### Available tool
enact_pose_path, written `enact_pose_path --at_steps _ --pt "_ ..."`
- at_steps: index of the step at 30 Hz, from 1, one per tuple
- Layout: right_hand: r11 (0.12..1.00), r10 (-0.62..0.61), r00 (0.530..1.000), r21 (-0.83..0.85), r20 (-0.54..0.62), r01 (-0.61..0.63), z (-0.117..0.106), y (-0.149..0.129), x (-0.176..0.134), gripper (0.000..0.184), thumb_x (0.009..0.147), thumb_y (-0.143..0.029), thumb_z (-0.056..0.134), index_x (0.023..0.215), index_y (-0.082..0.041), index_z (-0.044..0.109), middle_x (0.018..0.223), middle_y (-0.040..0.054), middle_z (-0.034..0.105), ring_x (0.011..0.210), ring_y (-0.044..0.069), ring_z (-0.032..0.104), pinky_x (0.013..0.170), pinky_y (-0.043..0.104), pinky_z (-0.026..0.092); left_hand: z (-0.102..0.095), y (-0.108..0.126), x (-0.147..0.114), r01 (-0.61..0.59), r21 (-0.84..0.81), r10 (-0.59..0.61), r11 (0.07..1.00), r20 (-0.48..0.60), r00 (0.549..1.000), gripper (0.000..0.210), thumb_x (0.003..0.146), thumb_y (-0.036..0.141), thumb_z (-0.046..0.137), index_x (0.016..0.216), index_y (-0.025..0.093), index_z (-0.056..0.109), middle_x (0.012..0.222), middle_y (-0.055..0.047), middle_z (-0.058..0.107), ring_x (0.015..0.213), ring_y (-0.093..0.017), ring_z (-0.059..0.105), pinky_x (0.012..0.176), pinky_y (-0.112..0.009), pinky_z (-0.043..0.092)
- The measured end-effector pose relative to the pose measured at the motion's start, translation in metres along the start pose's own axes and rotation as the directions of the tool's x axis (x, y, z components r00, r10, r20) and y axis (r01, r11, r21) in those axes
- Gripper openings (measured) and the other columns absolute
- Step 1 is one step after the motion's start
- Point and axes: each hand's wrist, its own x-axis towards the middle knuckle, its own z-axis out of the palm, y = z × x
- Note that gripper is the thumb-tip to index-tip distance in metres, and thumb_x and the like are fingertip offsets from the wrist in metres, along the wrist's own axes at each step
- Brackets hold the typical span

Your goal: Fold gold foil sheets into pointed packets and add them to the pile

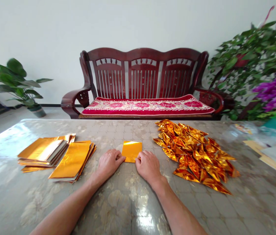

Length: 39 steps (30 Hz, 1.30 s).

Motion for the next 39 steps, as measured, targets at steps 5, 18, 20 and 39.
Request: enact_pose_path --at_steps 5,18,20,39 --pt "0.999 0.000 1.000 -0.034 0.013 0.000 -0.001 -0.001 0.000 0.014 0.087 -0.023 0.057 0.074 -0.021 0.061 0.082 0.0031 0.067 0.082 0.018 0.057 0.069 0.029 0.030 -0.001 0.002 0.000 0.012 0.023 -0.013 1.000 0.015 1.000 0.022 0.089 0.035 0.059 0.074 0.020 0.065 0.082 -0.003 0.068 0.085 -0.019 0.062 0.072 -0.027 0.039" --pt "0.999 -0.008 1.000 -0.053 -0.001 0.008 -0.001 0.000 -0.003 0.011 0.086 -0.025 0.058 0.076 -0.022 0.061 0.082 0.0021 0.065 0.082 0.018 0.057 0.070 0.030 0.031 0.001 0.000 -0.002 0.002 0.014 -0.002 1.000 -0.022 1.000 0.020 0.085 0.038 0.065 0.074 0.021 0.064 0.080 -0.002 0.066 0.083 -0.020 0.060 0.074 -0.030 0.038" --pt "0.999 -0.004 1.000 -0.051 -0.002 0.004 -0.001 0.000 -0.003 0.010 0.086 -0.025 0.058 0.077 -0.022 0.061 0.083 0.0018 0.065 0.083 0.018 0.057 0.071 0.030 0.031 0.002 -0.001 -0.003 0.005 0.007 -0.005 1.000 -0.029 1.000 0.019 0.085 0.039 0.066 0.077 0.022 0.065 0.082 -0.002 0.066 0.085 -0.021 0.060 0.075 -0.030 0.039" --pt "0.999 0.032 0.999 -0.015 -0.011 -0.032 0.002 0.000 -0.003 0.006 0.089 -0.028 0.059 0.088 -0.023 0.061 0.091 0.0028 0.068 0.089 0.021 0.059 0.075 0.031 0.034 0.011 0.005 -0.015 -0.377 0.090 0.378 0.922 0.006 0.926 0.015 0.094 0.024 0.058 0.105 0.026 0.067 0.096 -0.003 0.066 0.092 -0.021 0.058 0.081 -0.032 0.044"
